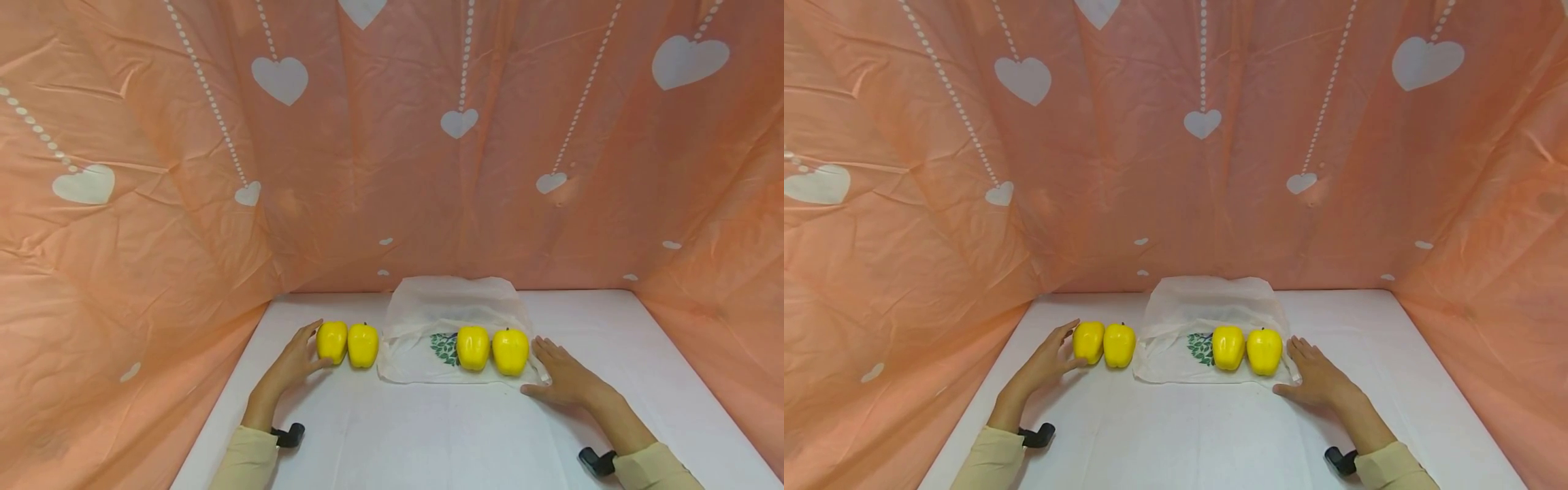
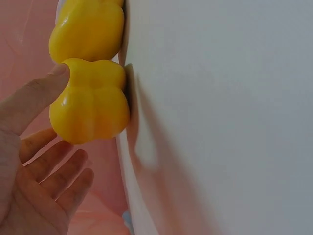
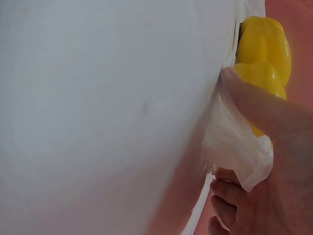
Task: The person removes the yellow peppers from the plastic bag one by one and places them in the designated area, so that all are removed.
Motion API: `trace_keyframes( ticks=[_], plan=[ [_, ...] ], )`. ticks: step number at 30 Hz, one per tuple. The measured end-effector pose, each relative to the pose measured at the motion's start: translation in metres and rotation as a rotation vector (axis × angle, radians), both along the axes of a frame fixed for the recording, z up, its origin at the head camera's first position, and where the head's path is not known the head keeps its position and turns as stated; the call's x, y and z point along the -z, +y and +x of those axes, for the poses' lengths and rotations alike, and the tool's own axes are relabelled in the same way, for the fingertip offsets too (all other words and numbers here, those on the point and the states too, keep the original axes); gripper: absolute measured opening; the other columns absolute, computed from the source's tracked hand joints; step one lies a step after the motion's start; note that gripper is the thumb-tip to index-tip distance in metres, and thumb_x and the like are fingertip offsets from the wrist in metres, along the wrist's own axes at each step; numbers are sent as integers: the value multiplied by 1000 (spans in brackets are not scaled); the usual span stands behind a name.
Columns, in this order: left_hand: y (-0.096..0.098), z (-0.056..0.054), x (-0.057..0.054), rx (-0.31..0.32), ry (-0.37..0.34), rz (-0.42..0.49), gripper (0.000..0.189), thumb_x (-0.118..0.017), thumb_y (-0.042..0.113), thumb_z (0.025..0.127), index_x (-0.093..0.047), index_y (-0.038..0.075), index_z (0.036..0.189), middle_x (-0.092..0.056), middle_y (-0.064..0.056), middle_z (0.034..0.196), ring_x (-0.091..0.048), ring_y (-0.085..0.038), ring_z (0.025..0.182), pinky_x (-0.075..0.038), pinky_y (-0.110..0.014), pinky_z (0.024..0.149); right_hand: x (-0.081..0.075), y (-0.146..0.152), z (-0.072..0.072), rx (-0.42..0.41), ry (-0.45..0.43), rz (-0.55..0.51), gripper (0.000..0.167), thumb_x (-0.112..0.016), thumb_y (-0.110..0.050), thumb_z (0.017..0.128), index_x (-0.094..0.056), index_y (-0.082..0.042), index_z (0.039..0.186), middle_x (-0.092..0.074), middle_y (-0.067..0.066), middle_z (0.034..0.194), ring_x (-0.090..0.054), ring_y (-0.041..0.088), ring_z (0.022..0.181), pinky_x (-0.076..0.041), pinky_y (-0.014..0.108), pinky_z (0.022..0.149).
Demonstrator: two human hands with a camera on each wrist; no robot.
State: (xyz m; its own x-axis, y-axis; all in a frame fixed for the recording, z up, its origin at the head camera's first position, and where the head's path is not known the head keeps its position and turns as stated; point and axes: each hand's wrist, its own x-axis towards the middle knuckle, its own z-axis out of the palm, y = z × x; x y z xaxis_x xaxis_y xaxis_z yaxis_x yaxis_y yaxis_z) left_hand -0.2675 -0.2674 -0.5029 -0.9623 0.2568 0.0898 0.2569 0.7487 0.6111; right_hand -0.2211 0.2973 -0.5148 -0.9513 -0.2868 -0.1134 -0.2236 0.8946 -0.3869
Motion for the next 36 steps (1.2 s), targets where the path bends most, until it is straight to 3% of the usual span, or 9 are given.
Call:
trace_keyframes(
  ticks=[14, 18, 36],
  plan=[
    [23, -1, -11, -1, 43, 17, 85, -85, 20, 95, -38, -2, 162, -40, -29, 164, -39, -51, 151, -30, -66, 126, -1, 0, 2, 0, 0, -3, 108, -80, -54, 90, -33, 13, 160, -27, 37, 168, -23, 56, 156, -18, 70, 127],
    [31, 0, -12, 25, 80, 33, 81, -84, 16, 95, -40, -3, 160, -42, -29, 162, -41, -50, 150, -32, -65, 125, -1, 0, 2, 6, -11, -4, 109, -80, -55, 90, -32, 13, 161, -26, 37, 168, -22, 57, 156, -18, 71, 126],
    [71, 6, -21, 110, 69, 80, 83, -85, 21, 94, -41, 4, 163, -43, -20, 165, -40, -43, 153, -32, -61, 127, -2, 1, 2, 20, -20, -3, 110, -79, -56, 90, -30, 11, 163, -24, 36, 169, -22, 57, 156, -19, 72, 125]
  ],
)
